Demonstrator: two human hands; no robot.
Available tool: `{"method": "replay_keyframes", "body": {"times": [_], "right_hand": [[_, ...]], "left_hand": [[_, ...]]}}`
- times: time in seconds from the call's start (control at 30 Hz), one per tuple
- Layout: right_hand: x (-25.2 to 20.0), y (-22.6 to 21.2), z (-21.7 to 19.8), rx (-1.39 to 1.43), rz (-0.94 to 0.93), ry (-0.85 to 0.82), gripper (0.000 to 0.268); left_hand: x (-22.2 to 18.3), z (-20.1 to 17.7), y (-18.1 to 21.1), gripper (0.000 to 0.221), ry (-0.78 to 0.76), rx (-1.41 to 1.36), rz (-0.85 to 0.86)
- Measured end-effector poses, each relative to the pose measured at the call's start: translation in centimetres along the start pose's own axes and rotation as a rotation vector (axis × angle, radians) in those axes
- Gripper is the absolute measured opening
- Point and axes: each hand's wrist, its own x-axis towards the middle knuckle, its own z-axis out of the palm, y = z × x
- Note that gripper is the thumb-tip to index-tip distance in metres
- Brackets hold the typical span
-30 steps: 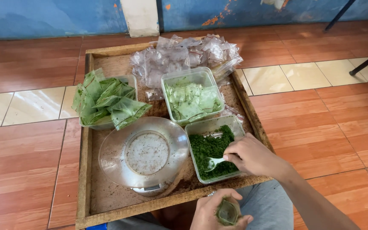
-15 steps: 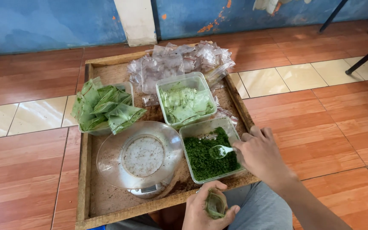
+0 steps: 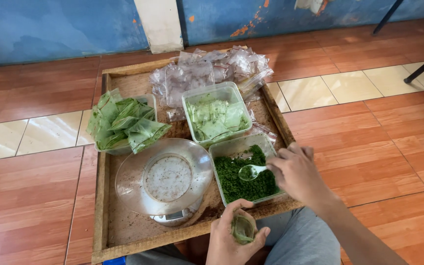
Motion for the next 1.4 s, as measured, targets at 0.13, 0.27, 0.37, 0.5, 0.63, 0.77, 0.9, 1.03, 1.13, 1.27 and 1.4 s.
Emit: {"method": "replay_keyframes", "body": {"times": [0.13, 0.27, 0.37, 0.5, 0.63, 0.77, 0.9, 1.03, 1.13, 1.27, 1.4], "right_hand": [[-1.0, 1.0, -3.2, 0.021, 0.09, 0.029, 0.019], [-1.7, 1.9, -6.4, 0.24, 0.038, 0.158, 0.016], [-1.8, 2.2, -9.3, 0.301, 0.018, 0.187, 0.019], [-1.8, 1.0, -14.8, 0.33, -0.099, 0.203, 0.014], [-2.4, 0.1, -16.4, 0.272, -0.072, 0.097, 0.018], [-2.2, -1.2, -15.8, 0.09, -0.107, -0.002, 0.016], [-2.1, -2.6, -13.4, -0.091, -0.253, 0.065, 0.015], [-2.2, -4.1, -12.9, -0.176, -0.427, 0.057, 0.027], [-2.2, -4.6, -14.0, -0.189, -0.573, 0.096, 0.025], [-2.4, -4.1, -14.8, -0.214, -0.563, 0.254, 0.037], [-2.5, -5.5, -13.0, -0.191, -0.653, 0.096, 0.021]], "left_hand": [[0.7, -0.5, 1.6, 0.049, 0.026, 0.079, 0.029], [2.3, -0.6, 2.8, 0.062, -0.017, 0.166, -0.048], [4.0, -0.3, 3.8, 0.075, -0.03, 0.281, -0.062], [6.2, 0.3, 5.4, 0.088, -0.031, 0.449, -0.089], [7.1, 1.1, 4.9, 0.094, -0.004, 0.485, -0.003], [7.3, 1.8, 4.0, 0.109, -0.026, 0.528, 0.057], [7.5, 2.2, 3.2, 0.101, -0.037, 0.561, 0.183], [7.7, 1.7, 3.5, 0.098, -0.056, 0.509, 0.28], [7.7, 1.2, 4.3, 0.097, -0.068, 0.337, 0.308], [7.5, 1.0, 4.6, 0.086, -0.048, 0.236, 0.378], [7.4, 0.9, 4.3, 0.098, -0.094, 0.158, 0.515]]}}
